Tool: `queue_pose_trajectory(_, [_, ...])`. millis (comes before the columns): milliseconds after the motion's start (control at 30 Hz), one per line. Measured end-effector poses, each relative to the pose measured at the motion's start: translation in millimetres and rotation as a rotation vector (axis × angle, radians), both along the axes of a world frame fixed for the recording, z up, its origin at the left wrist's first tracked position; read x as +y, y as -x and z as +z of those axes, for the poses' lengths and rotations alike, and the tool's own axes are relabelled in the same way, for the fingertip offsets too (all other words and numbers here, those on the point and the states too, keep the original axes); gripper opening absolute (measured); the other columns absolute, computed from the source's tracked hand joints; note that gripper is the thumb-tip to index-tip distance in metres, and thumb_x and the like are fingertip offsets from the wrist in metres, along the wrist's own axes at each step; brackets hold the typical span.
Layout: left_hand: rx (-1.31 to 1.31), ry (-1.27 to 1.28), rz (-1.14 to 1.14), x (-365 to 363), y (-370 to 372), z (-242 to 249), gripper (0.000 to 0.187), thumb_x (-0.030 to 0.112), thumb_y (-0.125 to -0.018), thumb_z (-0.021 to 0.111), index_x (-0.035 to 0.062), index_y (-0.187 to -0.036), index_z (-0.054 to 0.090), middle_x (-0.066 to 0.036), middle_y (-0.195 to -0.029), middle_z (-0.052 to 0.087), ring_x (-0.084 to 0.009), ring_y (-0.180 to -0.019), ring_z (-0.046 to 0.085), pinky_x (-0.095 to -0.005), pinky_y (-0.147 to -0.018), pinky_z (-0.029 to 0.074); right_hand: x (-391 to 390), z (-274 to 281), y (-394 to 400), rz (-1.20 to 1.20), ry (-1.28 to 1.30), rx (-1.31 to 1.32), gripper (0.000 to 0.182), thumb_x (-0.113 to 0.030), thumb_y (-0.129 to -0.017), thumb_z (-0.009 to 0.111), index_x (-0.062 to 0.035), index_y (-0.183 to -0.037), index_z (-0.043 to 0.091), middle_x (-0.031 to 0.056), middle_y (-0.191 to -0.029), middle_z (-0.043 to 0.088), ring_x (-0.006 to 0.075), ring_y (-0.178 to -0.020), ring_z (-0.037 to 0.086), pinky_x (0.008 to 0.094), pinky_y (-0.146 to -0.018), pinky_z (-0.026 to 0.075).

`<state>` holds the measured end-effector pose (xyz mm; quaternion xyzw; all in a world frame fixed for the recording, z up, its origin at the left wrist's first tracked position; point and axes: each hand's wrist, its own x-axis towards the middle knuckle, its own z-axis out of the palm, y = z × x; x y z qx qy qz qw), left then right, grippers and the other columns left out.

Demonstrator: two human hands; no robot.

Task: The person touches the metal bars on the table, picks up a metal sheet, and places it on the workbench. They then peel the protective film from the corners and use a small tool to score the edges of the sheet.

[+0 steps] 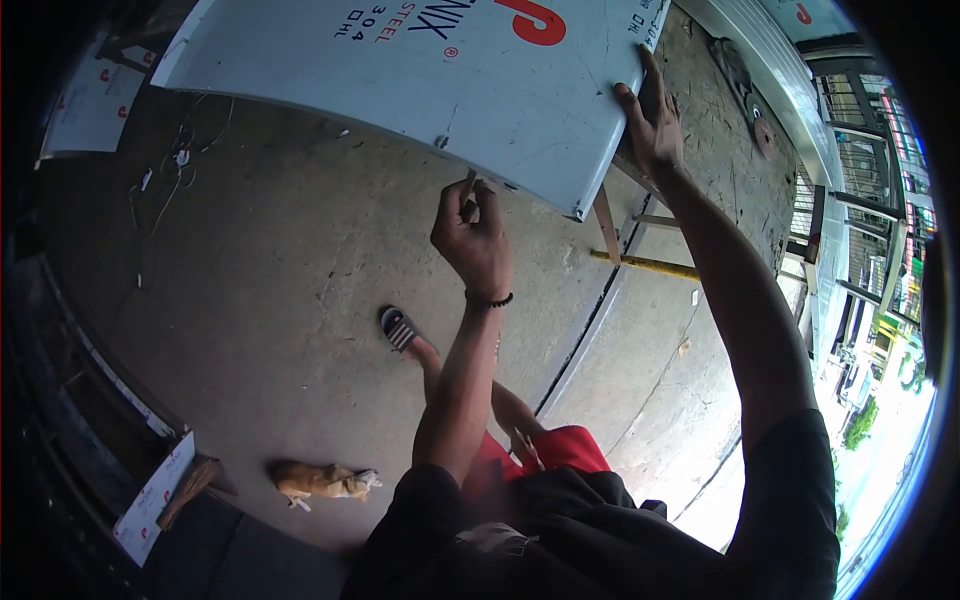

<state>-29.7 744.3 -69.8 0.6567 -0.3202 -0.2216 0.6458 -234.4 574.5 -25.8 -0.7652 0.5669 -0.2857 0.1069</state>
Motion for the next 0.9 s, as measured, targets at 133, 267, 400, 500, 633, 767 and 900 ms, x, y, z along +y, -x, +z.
queue_pose_trajectory(133, [-0.015, -0.103, 0.019, 5.7, -14.1, -18.8, 0.016, 0.009, -0.092, 0.067, -0.0022, -0.085, 0.059, -0.001, -0.069, 0.050, -0.0086, -0.060, 0.038, -0.0290, -0.052, 0.032, 2.1, 2.8, -1.3, -0.015, -0.016, 0.007, 0.079, -0.063, -0.092, 0.049, -0.0193, -0.154, 0.028, 0.0227, -0.145, 0.047, 0.0386, -0.136, 0.044, 0.0480, -0.117, 0.023])
queue_pose_trajectory(267, [-0.071, -0.116, -0.088, 17.1, -18.9, -23.5, 0.013, 0.010, -0.094, 0.066, -0.0016, -0.094, 0.062, -0.007, -0.077, 0.063, -0.0111, -0.064, 0.053, -0.0307, -0.057, 0.042, 1.2, 3.5, -1.7, -0.016, -0.031, 0.009, 0.079, -0.063, -0.092, 0.049, -0.0192, -0.155, 0.028, 0.0225, -0.146, 0.046, 0.0378, -0.136, 0.043, 0.0478, -0.117, 0.023])
queue_pose_trajectory(400, [-0.211, 0.015, -0.108, 15.9, -19.0, -4.4, 0.011, 0.009, -0.094, 0.065, -0.0010, -0.098, 0.063, -0.009, -0.085, 0.068, -0.0151, -0.069, 0.061, -0.0337, -0.060, 0.047, -1.0, 0.2, -0.1, -0.005, -0.014, 0.000, 0.079, -0.063, -0.092, 0.048, -0.0194, -0.155, 0.028, 0.0223, -0.146, 0.046, 0.0374, -0.137, 0.042, 0.0477, -0.117, 0.023])
queue_pose_trajectory(500, [-0.453, 0.026, -0.190, 14.7, -36.9, -7.7, 0.007, 0.008, -0.094, 0.066, 0.0022, -0.097, 0.064, -0.008, -0.082, 0.065, -0.0196, -0.068, 0.060, -0.0360, -0.059, 0.046, -2.0, -1.9, 0.7, -0.003, -0.006, 0.001, 0.079, -0.064, -0.092, 0.048, -0.0191, -0.155, 0.028, 0.0223, -0.146, 0.047, 0.0375, -0.137, 0.042, 0.0479, -0.117, 0.023])
queue_pose_trajectory(633, [-0.736, 0.059, -0.246, 6.6, -51.1, -8.1, 0.007, 0.011, -0.089, 0.070, 0.0088, -0.092, 0.064, -0.006, -0.073, 0.053, -0.0221, -0.065, 0.053, -0.0370, -0.058, 0.043, -2.8, -1.7, 1.9, 0.011, -0.011, -0.001, 0.079, -0.063, -0.092, 0.047, -0.0193, -0.155, 0.027, 0.0223, -0.146, 0.046, 0.0377, -0.137, 0.042, 0.0480, -0.117, 0.023])
queue_pose_trajectory(767, [-0.782, 0.117, -0.212, -2.8, -58.3, -11.7, 0.013, 0.015, -0.084, 0.075, 0.0113, -0.088, 0.063, -0.004, -0.070, 0.047, -0.0214, -0.064, 0.050, -0.0361, -0.058, 0.041, -1.2, -1.6, 1.8, -0.002, -0.023, 0.011, 0.079, -0.063, -0.093, 0.047, -0.0193, -0.155, 0.027, 0.0224, -0.146, 0.046, 0.0380, -0.137, 0.042, 0.0481, -0.117, 0.023])
queue_pose_trajectory(900, [-0.790, 0.158, -0.255, -5.6, -63.5, -14.7, 0.014, 0.014, -0.082, 0.076, 0.0114, -0.087, 0.063, -0.004, -0.069, 0.046, -0.0216, -0.065, 0.050, -0.0359, -0.058, 0.041, -1.1, -1.3, 1.4, 0.005, -0.010, 0.010, 0.078, -0.062, -0.093, 0.047, -0.0189, -0.155, 0.027, 0.0231, -0.144, 0.048, 0.0382, -0.136, 0.043, 0.0474, -0.117, 0.023])
